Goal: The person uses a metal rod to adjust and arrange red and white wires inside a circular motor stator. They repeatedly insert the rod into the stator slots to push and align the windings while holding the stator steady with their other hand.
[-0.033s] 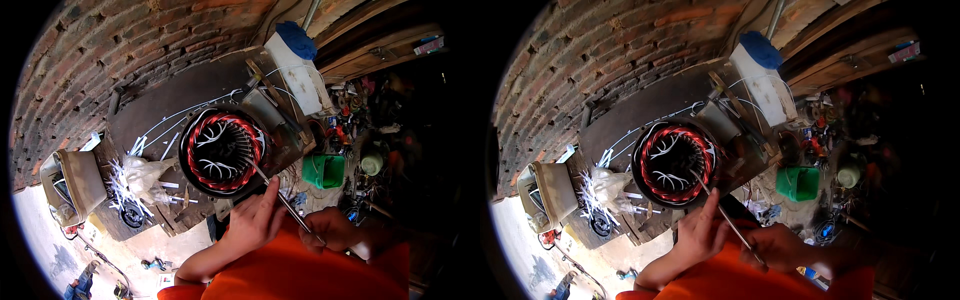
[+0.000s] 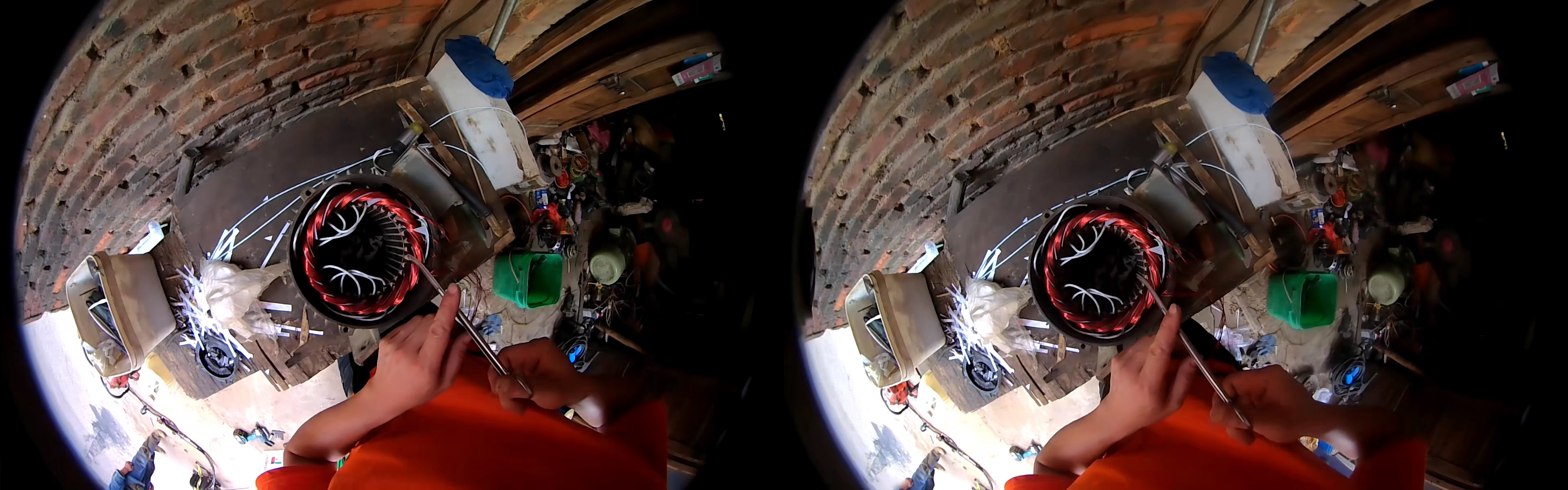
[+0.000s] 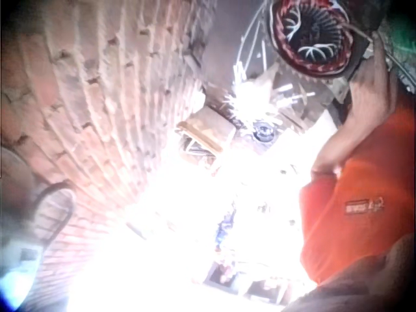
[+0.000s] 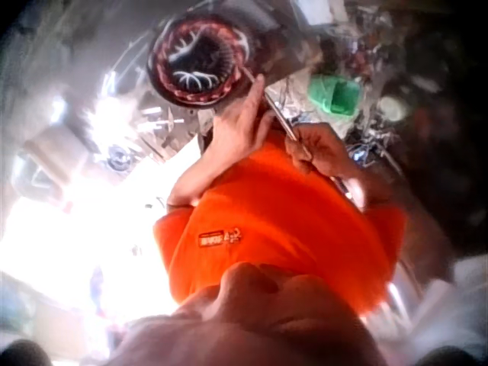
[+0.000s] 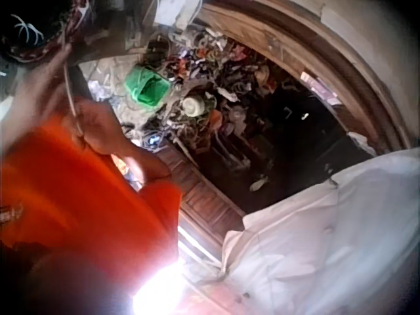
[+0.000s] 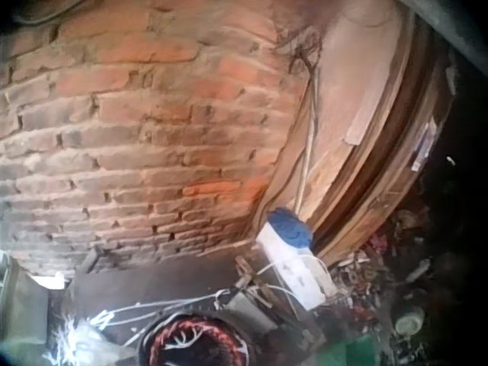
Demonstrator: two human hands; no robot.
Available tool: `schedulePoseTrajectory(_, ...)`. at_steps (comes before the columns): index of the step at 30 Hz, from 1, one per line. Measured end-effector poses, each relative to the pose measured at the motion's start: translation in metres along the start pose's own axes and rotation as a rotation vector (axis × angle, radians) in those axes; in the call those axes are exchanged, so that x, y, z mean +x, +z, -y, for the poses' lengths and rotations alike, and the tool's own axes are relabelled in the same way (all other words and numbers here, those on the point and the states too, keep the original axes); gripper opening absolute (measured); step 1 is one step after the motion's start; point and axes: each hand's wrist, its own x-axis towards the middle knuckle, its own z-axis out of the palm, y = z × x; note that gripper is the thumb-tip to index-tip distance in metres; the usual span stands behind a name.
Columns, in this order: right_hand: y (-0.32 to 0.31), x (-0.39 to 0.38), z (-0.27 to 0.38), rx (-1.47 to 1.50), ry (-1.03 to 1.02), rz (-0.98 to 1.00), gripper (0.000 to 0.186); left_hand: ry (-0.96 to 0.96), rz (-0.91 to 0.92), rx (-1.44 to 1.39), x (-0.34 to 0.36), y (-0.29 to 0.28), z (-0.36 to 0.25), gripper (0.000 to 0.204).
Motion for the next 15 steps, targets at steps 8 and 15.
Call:
schedulePoseTrajectory(8,0.005,0.010,-0.012,0.085,-0.069,-0.129,0.045,0.016,0.122,0.061,0.003,0.003,0.011,0.067)
schedulePoseTrajectory(15,0.014,0.027,-0.019,0.147,-0.149,-0.084,0.049,0.010,0.121,0.068,0.011,-0.010,0.015,0.064)
